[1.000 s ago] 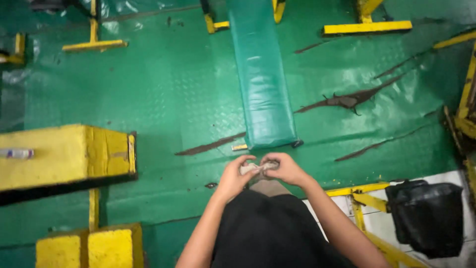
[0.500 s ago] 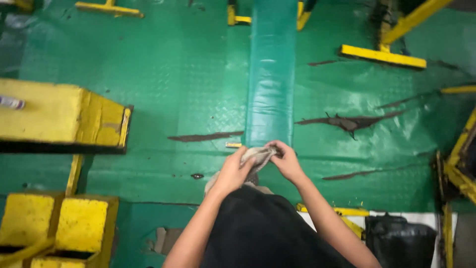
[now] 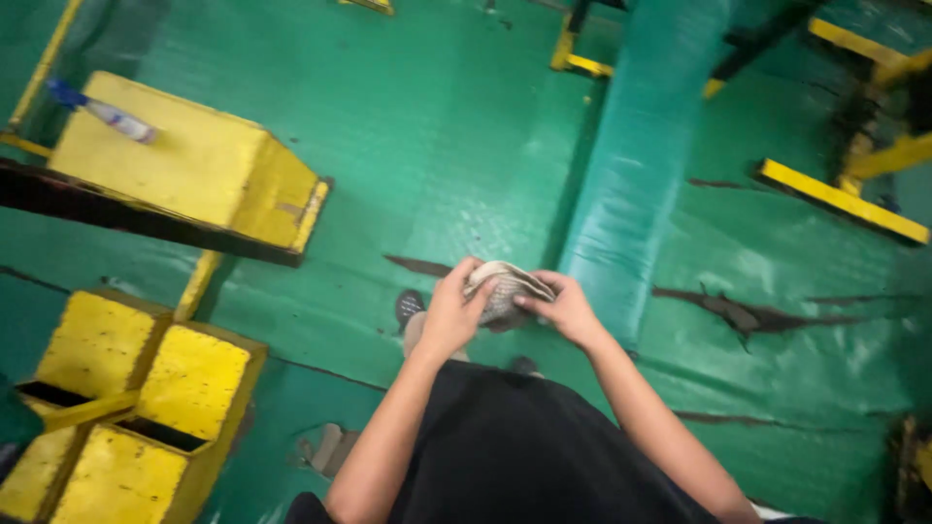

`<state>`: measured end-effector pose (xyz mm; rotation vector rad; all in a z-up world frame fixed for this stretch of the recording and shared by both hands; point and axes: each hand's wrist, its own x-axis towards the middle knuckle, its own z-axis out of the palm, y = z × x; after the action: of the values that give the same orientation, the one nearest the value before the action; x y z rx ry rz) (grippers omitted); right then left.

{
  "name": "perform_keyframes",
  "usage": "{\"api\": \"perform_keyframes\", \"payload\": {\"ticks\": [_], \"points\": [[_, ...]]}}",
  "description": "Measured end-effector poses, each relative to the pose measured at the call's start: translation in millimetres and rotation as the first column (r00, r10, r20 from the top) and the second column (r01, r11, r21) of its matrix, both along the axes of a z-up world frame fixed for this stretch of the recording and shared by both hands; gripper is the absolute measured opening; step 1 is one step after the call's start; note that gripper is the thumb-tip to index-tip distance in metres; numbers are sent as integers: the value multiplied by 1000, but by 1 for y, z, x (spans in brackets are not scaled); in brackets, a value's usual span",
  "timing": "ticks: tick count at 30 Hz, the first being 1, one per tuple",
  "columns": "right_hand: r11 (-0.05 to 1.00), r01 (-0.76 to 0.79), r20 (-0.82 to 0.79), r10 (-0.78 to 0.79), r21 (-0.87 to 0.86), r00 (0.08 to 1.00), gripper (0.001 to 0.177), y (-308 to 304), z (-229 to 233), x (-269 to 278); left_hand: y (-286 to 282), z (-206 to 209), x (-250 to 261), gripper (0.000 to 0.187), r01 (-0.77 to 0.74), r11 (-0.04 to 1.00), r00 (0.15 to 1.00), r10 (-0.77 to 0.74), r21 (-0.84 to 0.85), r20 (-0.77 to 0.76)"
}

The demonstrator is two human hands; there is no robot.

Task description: Spraying and wiping down various gym equipment and weight benches.

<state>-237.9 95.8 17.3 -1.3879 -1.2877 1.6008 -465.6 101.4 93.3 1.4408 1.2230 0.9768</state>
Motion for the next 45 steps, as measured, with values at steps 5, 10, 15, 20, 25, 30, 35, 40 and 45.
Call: {"api": "perform_keyframes", "payload": {"ticks": [5,10,15,20,25,30,35,40,45], "points": [[1000,-21,-74,22,16,997,22,87,-12,-77,64,1,-96,16,-131,991,991,132,23,-29],[994,-6,-143,21,105,990,19,158,2,-171,106,20,-188,16,-282,959,957,282,2,-74],[996,39,-188,-22,83,982,20,207,11,-236,133,24,-248,15,-357,933,932,359,41,-53],[994,-27,-144,42,105,989,20,262,5,-272,165,34,-269,12,-432,898,900,435,85,-28],[993,-68,-134,81,96,988,19,325,-21,-302,221,51,-282,14,-473,870,876,482,138,-35],[995,-94,-116,91,-21,989,25,396,-42,-326,297,50,-288,16,-530,816,786,574,228,-230],[901,-309,-231,245,-304,941,52,463,-46,-333,383,35,-261,28,-427,859,743,511,282,-432],[859,-424,-265,354,-288,897,51,542,-98,-330,431,61,-228,34,-195,877,869,362,438,-337],[691,-710,508,566,137,649,41,584,110,-405,467,36,-268,31,-430,862,866,478,269,-147]]}}
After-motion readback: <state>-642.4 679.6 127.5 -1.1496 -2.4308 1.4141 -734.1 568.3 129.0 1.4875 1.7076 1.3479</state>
